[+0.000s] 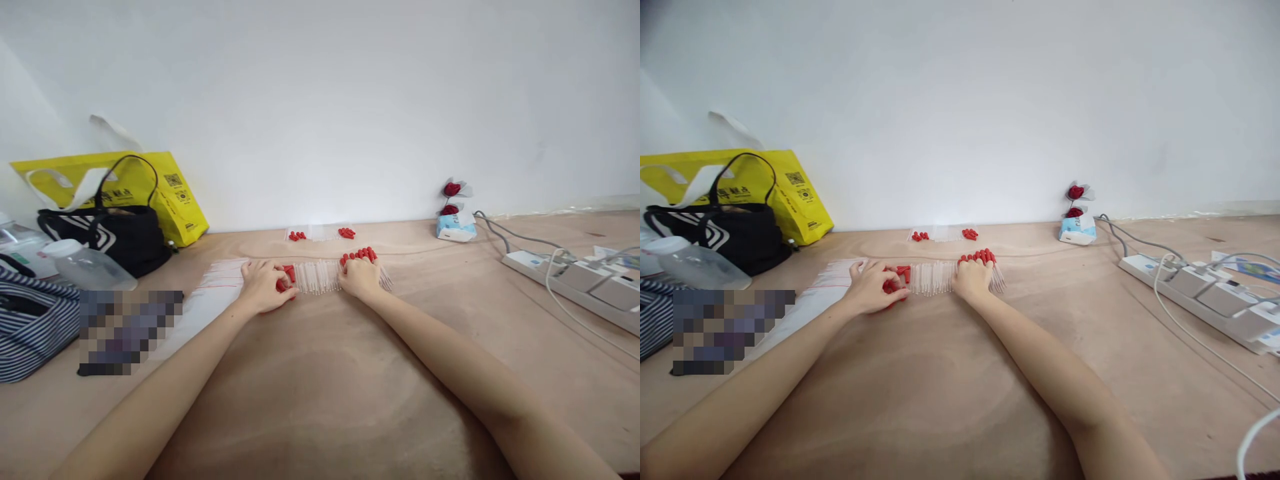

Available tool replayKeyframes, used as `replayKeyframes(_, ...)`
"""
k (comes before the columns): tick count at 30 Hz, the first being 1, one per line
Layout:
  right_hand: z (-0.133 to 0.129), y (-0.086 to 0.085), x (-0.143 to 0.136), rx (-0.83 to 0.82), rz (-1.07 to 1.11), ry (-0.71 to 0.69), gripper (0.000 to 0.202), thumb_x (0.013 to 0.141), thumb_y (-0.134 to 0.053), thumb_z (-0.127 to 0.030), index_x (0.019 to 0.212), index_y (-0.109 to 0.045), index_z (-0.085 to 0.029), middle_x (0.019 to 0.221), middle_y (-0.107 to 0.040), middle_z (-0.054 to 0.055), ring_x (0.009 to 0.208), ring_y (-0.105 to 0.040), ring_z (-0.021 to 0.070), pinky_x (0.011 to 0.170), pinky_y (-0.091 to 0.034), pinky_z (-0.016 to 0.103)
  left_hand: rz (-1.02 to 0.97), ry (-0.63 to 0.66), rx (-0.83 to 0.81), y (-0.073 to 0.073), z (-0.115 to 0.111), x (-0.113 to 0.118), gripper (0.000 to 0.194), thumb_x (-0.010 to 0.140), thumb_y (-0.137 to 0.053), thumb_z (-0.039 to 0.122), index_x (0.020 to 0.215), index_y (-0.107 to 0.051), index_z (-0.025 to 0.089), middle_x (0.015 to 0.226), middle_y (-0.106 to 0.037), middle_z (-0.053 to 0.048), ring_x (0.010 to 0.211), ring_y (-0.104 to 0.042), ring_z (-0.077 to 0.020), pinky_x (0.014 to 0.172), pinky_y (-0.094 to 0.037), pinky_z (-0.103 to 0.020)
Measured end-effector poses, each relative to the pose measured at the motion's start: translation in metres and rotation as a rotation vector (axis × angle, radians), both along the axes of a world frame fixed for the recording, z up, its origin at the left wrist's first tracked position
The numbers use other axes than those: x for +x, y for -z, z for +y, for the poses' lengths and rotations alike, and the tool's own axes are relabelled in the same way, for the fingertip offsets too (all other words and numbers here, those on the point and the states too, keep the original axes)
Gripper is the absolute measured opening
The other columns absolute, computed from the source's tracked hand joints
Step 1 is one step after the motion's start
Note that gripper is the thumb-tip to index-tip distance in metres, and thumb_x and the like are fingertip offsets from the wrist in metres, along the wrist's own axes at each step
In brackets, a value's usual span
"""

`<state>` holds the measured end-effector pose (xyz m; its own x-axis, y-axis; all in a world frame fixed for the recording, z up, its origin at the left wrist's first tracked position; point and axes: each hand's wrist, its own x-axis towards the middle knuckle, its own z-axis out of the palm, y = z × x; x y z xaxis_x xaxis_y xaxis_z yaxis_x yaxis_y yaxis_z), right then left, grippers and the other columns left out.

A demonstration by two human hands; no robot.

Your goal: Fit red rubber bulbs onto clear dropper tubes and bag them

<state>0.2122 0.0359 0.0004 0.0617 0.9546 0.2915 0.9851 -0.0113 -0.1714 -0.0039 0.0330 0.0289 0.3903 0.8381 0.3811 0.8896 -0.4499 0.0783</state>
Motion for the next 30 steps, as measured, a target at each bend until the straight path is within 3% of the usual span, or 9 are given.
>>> replayKeyframes(7, 0.007, -0.005, -0.007, -0.11, 0.011, 0.051, 0.024, 0.074, -0.045, -0.026, 0.081, -0.065, -0.015, 0.09, -0.064, 0.014, 0.091, -0.053, 0.0265, 0.082, -0.023, 0.043, 0.056, 0.036, 0.059, 0.008, -0.005, 0.006, 0.027, 0.064, -0.06, 0.038, 0.044, -0.057, 0.02, 0.089, -0.059, -0.005, 0.093, -0.047, -0.0272, 0.092, -0.012, -0.057)
replayKeyframes(13, 0.01, -0.002, -0.011, -0.095, 0.027, 0.078, 0.024, 0.074, -0.045, -0.025, 0.079, -0.066, -0.015, 0.088, -0.064, 0.015, 0.087, -0.055, 0.0266, 0.081, -0.022, 0.044, -0.019, -0.021, 0.247, -0.001, -0.018, 0.021, 0.014, 0.063, -0.055, 0.026, 0.052, -0.056, 0.018, 0.086, -0.06, -0.005, 0.09, -0.049, -0.0257, 0.092, -0.017, -0.052)
replayKeyframes(16, 0.011, -0.002, -0.012, -0.107, 0.029, 0.091, 0.024, 0.074, -0.045, -0.025, 0.08, -0.066, -0.015, 0.088, -0.065, 0.014, 0.085, -0.056, 0.0262, 0.081, -0.022, 0.044, -0.027, 0.098, 0.249, 0.0, -0.032, 0.035, 0.008, 0.066, -0.052, 0.025, 0.06, -0.054, 0.019, 0.082, -0.061, -0.004, 0.086, -0.051, -0.0233, 0.093, -0.02, -0.047)
replayKeyframes(20, 0.01, -0.003, -0.008, -0.058, 0.013, 0.067, 0.024, 0.076, -0.043, -0.025, 0.078, -0.065, -0.014, 0.084, -0.065, 0.013, 0.084, -0.055, 0.0249, 0.08, -0.023, 0.041, 0.011, 0.254, 0.139, 0.015, -0.047, 0.048, 0.005, 0.065, -0.051, 0.024, 0.063, -0.053, 0.019, 0.07, -0.06, -0.002, 0.077, -0.053, -0.0211, 0.094, -0.02, -0.047)
replayKeyframes(23, 0.002, -0.003, 0.005, 0.052, 0.009, -0.069, 0.025, 0.079, -0.043, -0.029, 0.073, -0.063, -0.015, 0.082, -0.064, 0.011, 0.085, -0.053, 0.0224, 0.077, -0.026, 0.036, -0.02, 0.257, 0.116, 0.026, -0.049, 0.051, 0.007, 0.068, -0.05, 0.024, 0.066, -0.055, 0.02, 0.072, -0.061, -0.003, 0.077, -0.053, -0.0213, 0.094, -0.021, -0.048)
replayKeyframes(27, -0.023, 0.004, 0.035, 0.184, 0.056, -0.415, 0.024, 0.08, -0.048, -0.034, 0.069, -0.061, -0.018, 0.072, -0.061, 0.004, 0.074, -0.049, 0.0157, 0.07, -0.029, 0.029, -0.08, 0.242, 0.09, 0.033, -0.046, 0.05, 0.011, 0.073, -0.049, 0.026, 0.071, -0.058, 0.02, 0.077, -0.064, -0.003, 0.082, -0.054, -0.0213, 0.092, -0.025, -0.047)
replayKeyframes(30, -0.044, 0.012, 0.057, 0.262, 0.062, -0.528, 0.019, 0.079, -0.052, -0.033, 0.071, -0.063, -0.019, 0.072, -0.058, 0.004, 0.076, -0.047, 0.016, 0.069, -0.027, 0.029, -0.097, 0.255, 0.1, 0.036, -0.044, 0.049, 0.018, 0.075, -0.051, 0.028, 0.086, -0.062, 0.021, 0.098, -0.063, -0.005, 0.095, -0.053, -0.0227, 0.096, -0.023, -0.048)
